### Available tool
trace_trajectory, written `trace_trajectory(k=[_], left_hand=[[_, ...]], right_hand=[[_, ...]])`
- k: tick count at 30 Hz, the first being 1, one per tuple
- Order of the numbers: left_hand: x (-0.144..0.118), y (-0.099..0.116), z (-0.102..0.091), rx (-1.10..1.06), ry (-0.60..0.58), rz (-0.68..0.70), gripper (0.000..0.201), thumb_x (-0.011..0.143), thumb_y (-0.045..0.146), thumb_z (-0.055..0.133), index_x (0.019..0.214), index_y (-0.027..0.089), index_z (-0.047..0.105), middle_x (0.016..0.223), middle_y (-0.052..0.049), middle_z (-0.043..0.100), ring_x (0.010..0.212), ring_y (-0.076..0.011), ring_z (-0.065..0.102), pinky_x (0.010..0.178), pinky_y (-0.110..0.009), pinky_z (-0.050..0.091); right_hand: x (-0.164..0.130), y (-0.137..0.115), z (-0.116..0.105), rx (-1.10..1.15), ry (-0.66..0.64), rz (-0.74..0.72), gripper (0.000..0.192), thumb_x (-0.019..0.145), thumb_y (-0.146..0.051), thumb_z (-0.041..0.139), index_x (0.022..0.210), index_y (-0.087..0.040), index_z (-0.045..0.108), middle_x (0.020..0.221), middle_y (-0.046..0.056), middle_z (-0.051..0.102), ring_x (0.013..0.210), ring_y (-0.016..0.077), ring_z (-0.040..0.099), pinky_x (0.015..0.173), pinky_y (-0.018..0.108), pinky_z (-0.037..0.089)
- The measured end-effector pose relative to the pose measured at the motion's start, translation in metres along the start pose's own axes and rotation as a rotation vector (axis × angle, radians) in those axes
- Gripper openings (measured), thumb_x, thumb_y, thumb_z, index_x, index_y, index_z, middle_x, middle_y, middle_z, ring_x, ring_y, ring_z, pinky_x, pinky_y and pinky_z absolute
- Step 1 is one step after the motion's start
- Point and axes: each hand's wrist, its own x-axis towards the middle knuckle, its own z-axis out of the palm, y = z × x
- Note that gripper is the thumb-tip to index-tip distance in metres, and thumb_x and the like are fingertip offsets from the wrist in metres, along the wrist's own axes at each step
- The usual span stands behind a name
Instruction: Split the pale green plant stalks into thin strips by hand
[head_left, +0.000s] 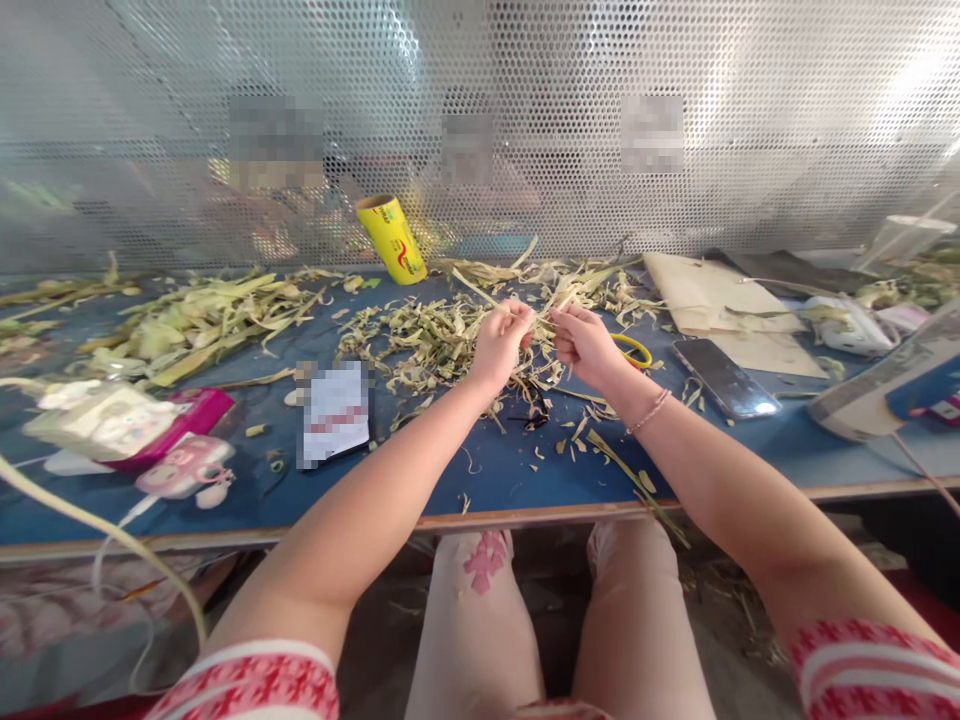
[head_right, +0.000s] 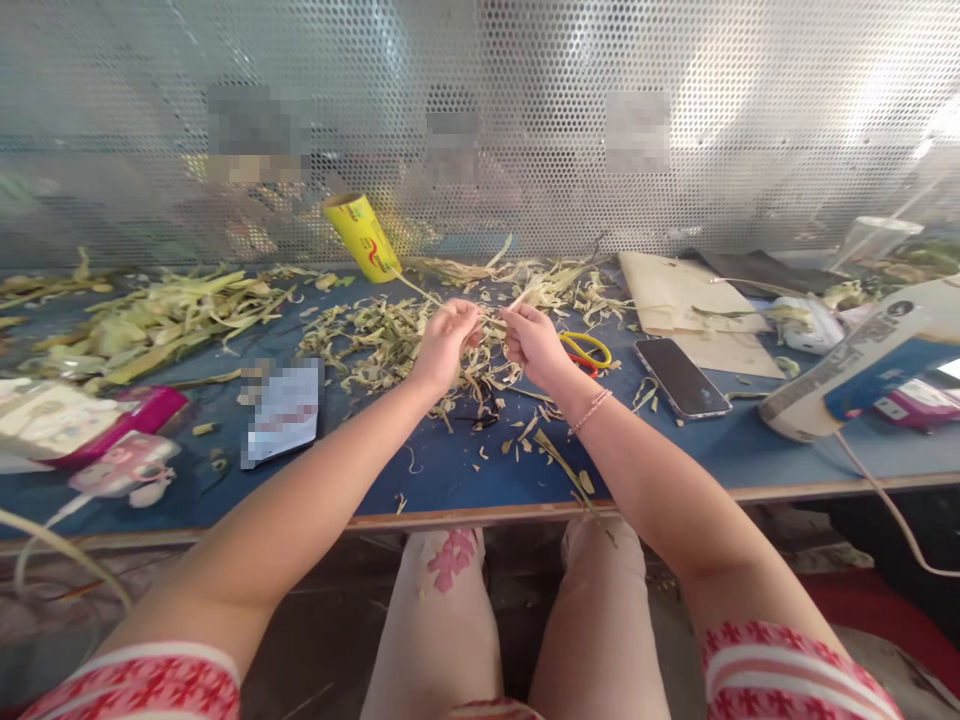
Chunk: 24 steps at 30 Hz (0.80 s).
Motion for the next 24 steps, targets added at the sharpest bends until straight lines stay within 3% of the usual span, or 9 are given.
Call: trace_trajectory(k=[3,6,13,18,24], left_hand=[[0.005,-0.003,-0.006,0.049,-0.039,0.118,0.021,0.081,0.038,0.062,0.081,0.018,0.065,0.070,0.001,0.060,0.060,-0.0067,0.050,0.058,-0.021,0.039],[0.009,-0.005,-0.012,0.031,-0.144,0.115,0.025,0.078,0.043,0.066,0.081,0.018,0.069,0.071,0.000,0.062,0.058,-0.0056,0.049,0.058,-0.021,0.039],[0.010,-0.001,-0.014,-0.215,-0.284,-0.177,0.019,0.068,0.034,0.074,0.071,0.017,0.065,0.058,0.004,0.055,0.052,-0.0045,0.046,0.052,-0.020,0.036],[0.011,0.000,-0.017,-0.248,-0.315,-0.337,0.015,0.067,0.018,0.066,0.063,0.016,0.052,0.057,0.004,0.053,0.053,-0.0060,0.052,0.054,-0.020,0.041],[0.011,0.002,-0.018,-0.195,-0.349,-0.453,0.013,0.067,0.013,0.061,0.062,0.016,0.049,0.058,0.002,0.058,0.056,-0.0086,0.059,0.058,-0.022,0.047]], right_hand=[[0.003,-0.001,-0.004,-0.007,-0.016,0.036,0.035,0.078,-0.024,0.063,0.067,-0.021,0.030,0.048,-0.012,0.022,0.038,0.0013,0.016,0.035,0.015,0.011],[0.006,-0.001,-0.009,-0.004,-0.013,0.063,0.032,0.078,-0.022,0.060,0.067,-0.021,0.030,0.047,-0.012,0.022,0.037,0.0015,0.015,0.035,0.015,0.010],[0.008,-0.001,-0.012,-0.020,-0.039,0.090,0.029,0.075,-0.021,0.063,0.068,-0.021,0.035,0.047,-0.012,0.024,0.036,0.0014,0.016,0.035,0.015,0.010],[0.009,-0.004,-0.014,-0.028,-0.011,0.102,0.023,0.077,-0.016,0.058,0.065,-0.019,0.039,0.046,-0.012,0.023,0.037,0.0017,0.015,0.034,0.014,0.012],[0.006,-0.008,-0.017,-0.027,-0.090,0.126,0.015,0.081,-0.019,0.057,0.069,-0.016,0.050,0.047,-0.010,0.027,0.039,0.0017,0.017,0.035,0.014,0.014]])
